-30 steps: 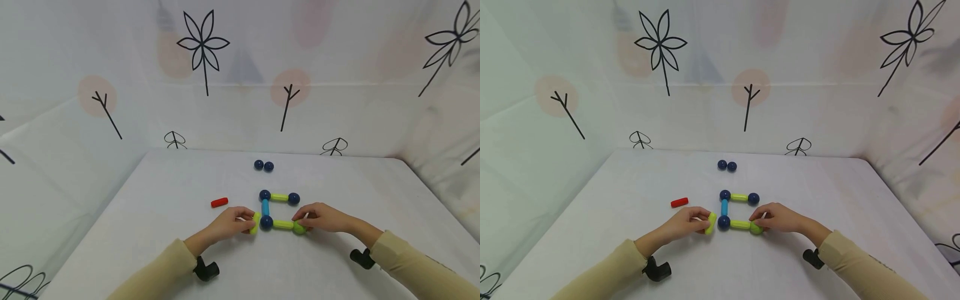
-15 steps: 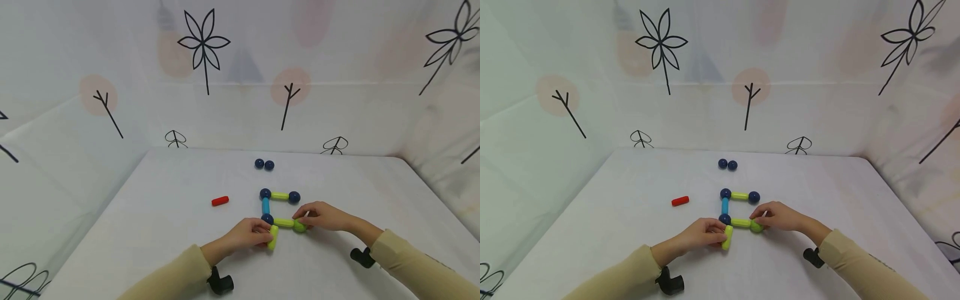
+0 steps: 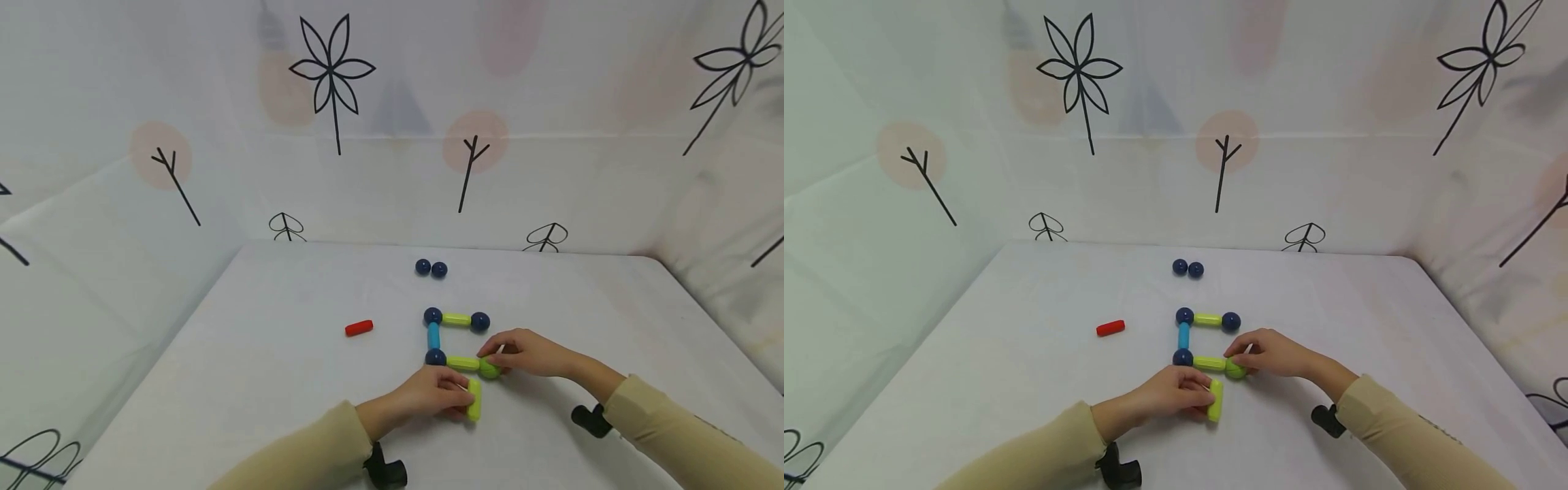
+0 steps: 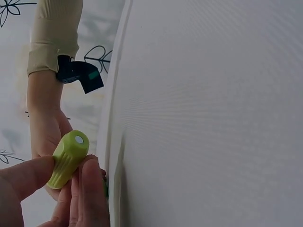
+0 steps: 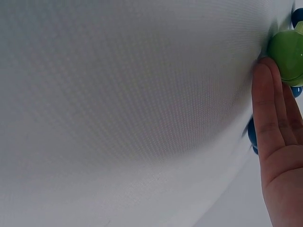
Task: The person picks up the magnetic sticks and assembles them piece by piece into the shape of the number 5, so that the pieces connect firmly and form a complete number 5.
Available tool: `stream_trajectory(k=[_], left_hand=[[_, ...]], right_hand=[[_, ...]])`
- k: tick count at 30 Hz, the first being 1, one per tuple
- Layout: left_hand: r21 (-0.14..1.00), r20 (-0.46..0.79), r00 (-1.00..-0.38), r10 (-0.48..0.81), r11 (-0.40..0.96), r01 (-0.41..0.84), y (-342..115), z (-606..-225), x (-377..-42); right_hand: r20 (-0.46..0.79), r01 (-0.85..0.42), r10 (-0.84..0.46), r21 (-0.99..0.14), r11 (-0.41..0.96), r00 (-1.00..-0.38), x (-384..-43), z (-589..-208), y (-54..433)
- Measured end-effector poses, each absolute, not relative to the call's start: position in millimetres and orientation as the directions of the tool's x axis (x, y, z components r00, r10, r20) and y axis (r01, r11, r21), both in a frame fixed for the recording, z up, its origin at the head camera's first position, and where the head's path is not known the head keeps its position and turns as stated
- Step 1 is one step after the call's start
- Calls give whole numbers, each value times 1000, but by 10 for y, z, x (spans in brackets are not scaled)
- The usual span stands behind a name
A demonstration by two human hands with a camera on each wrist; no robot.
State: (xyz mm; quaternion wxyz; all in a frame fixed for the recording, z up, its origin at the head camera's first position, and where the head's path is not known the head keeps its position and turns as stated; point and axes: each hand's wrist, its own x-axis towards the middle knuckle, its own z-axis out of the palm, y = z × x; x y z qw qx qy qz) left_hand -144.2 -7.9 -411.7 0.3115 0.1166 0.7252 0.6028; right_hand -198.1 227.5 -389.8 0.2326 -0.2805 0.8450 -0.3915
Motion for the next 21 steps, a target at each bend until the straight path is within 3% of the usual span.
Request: stream_trajectory(k=[21], left_hand=[[925,-378,-742,554,196,-325,306,-4178,-1446]], right_hand=[[-168,-319,-658,-770,552,-734,-1992,-3910,2297]])
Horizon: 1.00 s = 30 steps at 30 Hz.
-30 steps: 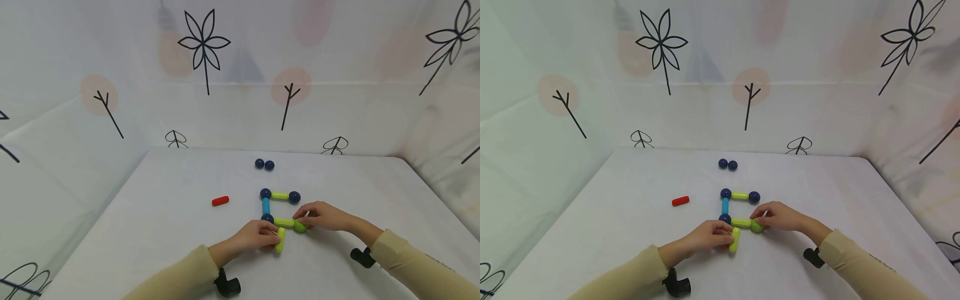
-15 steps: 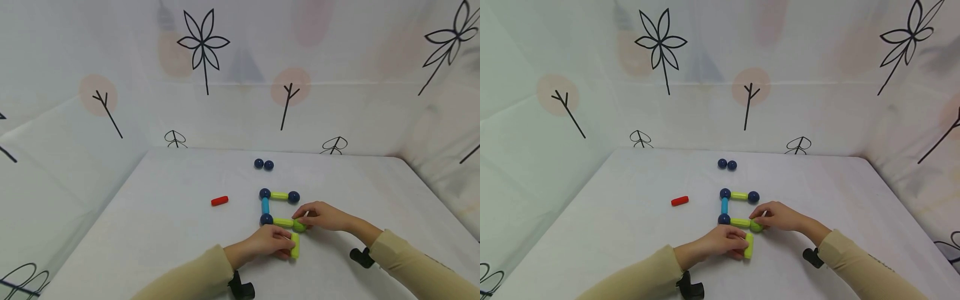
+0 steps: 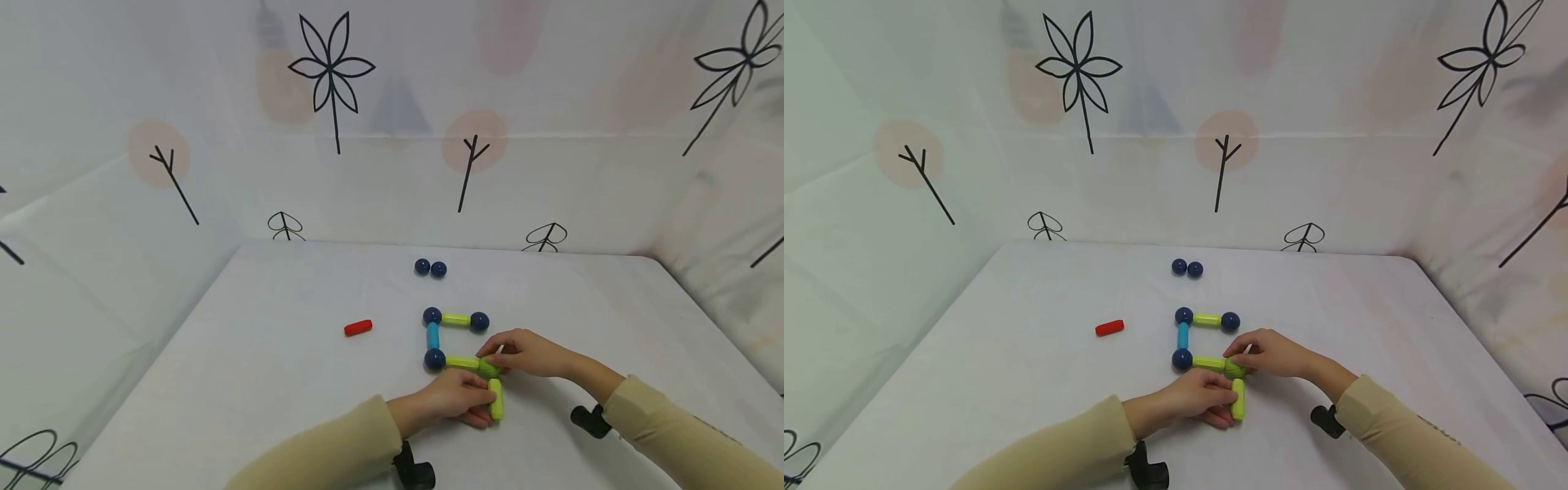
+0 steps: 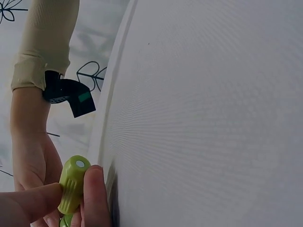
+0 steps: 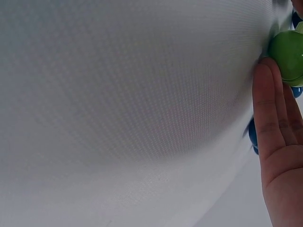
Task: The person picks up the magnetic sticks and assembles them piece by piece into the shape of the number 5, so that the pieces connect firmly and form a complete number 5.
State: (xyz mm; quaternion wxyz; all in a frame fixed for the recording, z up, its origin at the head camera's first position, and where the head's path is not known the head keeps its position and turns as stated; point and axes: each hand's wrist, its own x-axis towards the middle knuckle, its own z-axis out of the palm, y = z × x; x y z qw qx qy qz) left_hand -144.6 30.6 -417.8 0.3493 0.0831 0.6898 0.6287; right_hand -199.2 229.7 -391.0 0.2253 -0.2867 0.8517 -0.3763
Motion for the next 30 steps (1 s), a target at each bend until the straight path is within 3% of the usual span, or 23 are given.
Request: stream_trajectory(k=[13,30], left_hand=[[900,-427,-759,492,147,-412,388,-4215,-1477],[911,-410,-811,418,145,-386,390,-4209,-1414]], right_hand=[[-154,-330,-673,-780,532,-724,-1993,-3903,2291],[-166,-331,-660,-760,559,-733,-2001,-3921,2299]])
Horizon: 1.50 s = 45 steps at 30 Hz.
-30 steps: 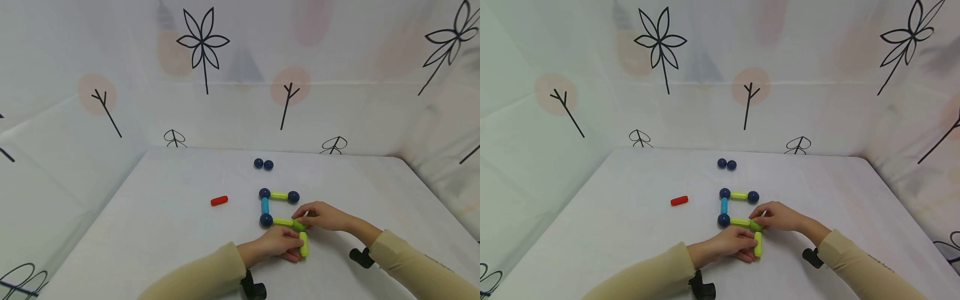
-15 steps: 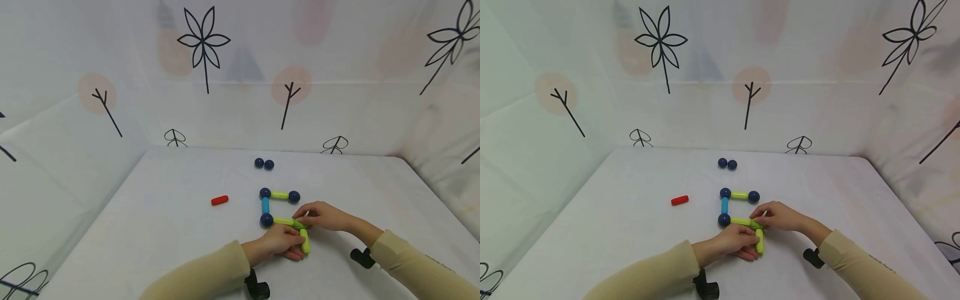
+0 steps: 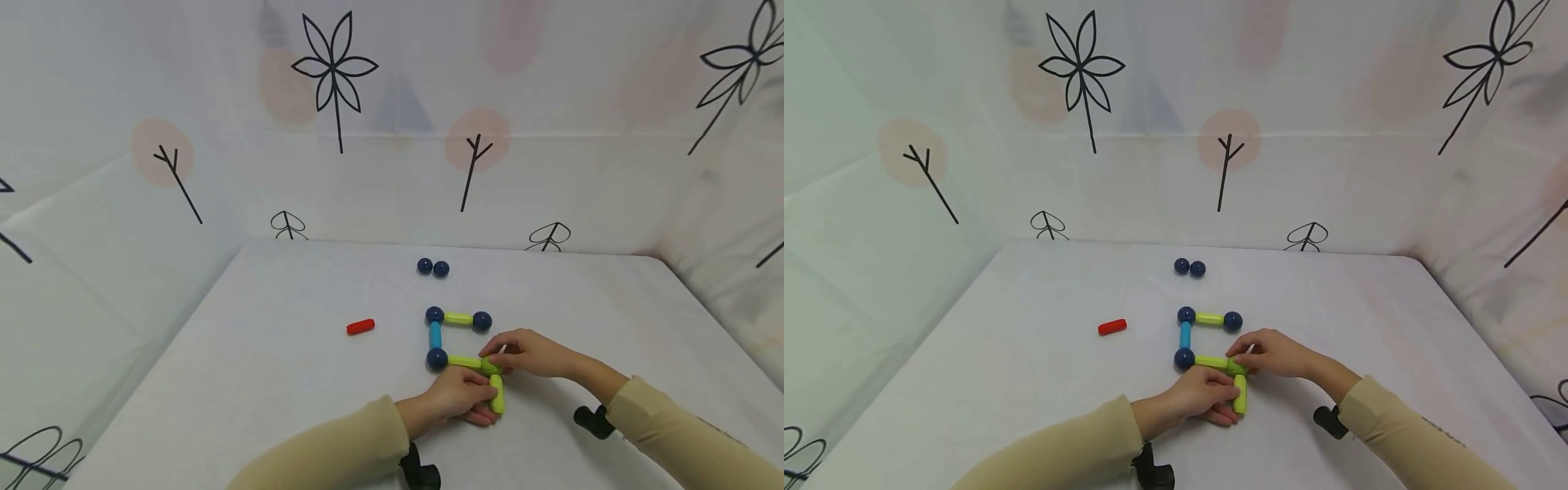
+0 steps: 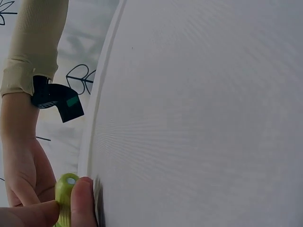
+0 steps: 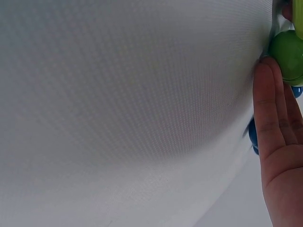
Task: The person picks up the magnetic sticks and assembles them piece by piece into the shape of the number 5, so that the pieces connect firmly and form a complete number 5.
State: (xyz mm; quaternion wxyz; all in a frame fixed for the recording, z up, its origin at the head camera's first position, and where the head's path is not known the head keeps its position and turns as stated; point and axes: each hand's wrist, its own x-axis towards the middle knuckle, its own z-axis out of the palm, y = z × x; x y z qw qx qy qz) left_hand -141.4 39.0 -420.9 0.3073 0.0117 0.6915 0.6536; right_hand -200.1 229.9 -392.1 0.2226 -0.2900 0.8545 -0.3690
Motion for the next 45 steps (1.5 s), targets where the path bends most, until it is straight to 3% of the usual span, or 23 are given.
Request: stream_trajectory(k=[14,24,27,40,45], left_hand=[[922,-387,-796,465,191,-337,263,-4166,-1440],[902,-271,-787,554,433,-5,-69,-4073,-1550],[887,-246,-798,550,460,44,-171,-4057,-1602],[871,-162,-907,388,488,53,-439,-4145,-1788],[861,-185,-912,365,508,29,-420,-4155,-1864]], right_hand=[[-168,-326,-667,-770,549,-726,-1999,-3935,2299],[-178,-310,-655,-771,557,-734,-2008,-3933,2289],[-179,-303,-655,-777,552,-734,-2006,-3925,2281],[-185,-285,-652,-789,544,-735,-1991,-3902,2262],[-180,-298,-655,-781,549,-734,-1991,-3897,2263]])
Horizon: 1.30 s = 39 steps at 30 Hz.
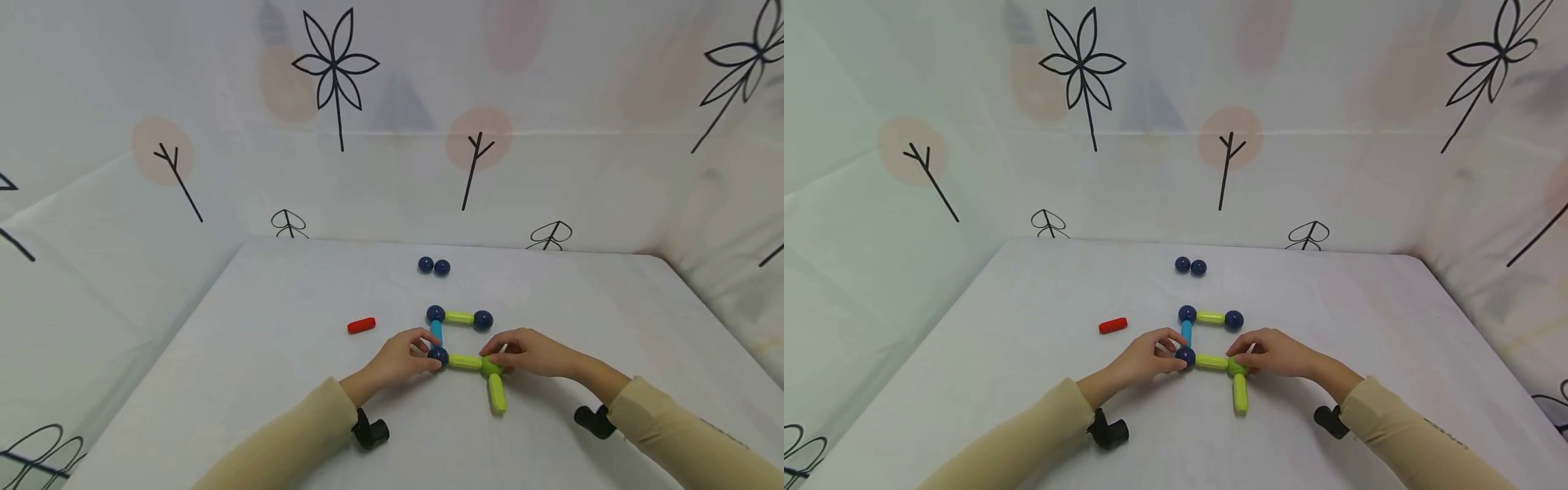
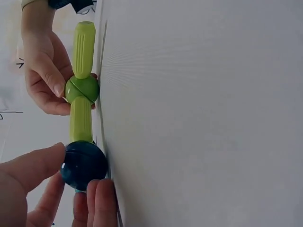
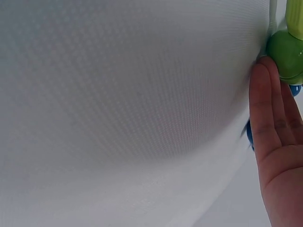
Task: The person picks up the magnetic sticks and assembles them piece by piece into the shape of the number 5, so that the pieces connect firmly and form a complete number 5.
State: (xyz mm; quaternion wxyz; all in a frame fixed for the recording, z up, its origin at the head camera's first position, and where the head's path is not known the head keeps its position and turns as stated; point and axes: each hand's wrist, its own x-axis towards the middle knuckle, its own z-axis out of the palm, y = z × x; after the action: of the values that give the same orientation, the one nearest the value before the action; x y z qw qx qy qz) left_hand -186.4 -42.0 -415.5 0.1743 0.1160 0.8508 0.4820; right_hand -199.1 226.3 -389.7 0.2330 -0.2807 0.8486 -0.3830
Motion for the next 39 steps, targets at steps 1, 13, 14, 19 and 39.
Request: stream_trajectory(k=[1,13,14,19,39], left_hand=[[860,-190,-911,367,510,27,-417,-4153,-1874],[853,-224,-901,371,522,3,-417,-4146,-1934],[854,-223,-900,373,521,4,-419,-4147,-1937],[857,-226,-897,380,515,3,-424,-4142,-1938],[861,-230,-897,378,508,-7,-434,-4136,-1931]], right_hand=[[-180,-301,-656,-779,550,-733,-1993,-3896,2262],[-170,-335,-662,-755,564,-730,-2018,-3833,2270],[-168,-340,-660,-750,567,-732,-2024,-3824,2270],[-146,-352,-652,-743,569,-744,-2082,-3764,2275],[-35,-431,-624,-693,577,-780,-2499,-3675,2125]])
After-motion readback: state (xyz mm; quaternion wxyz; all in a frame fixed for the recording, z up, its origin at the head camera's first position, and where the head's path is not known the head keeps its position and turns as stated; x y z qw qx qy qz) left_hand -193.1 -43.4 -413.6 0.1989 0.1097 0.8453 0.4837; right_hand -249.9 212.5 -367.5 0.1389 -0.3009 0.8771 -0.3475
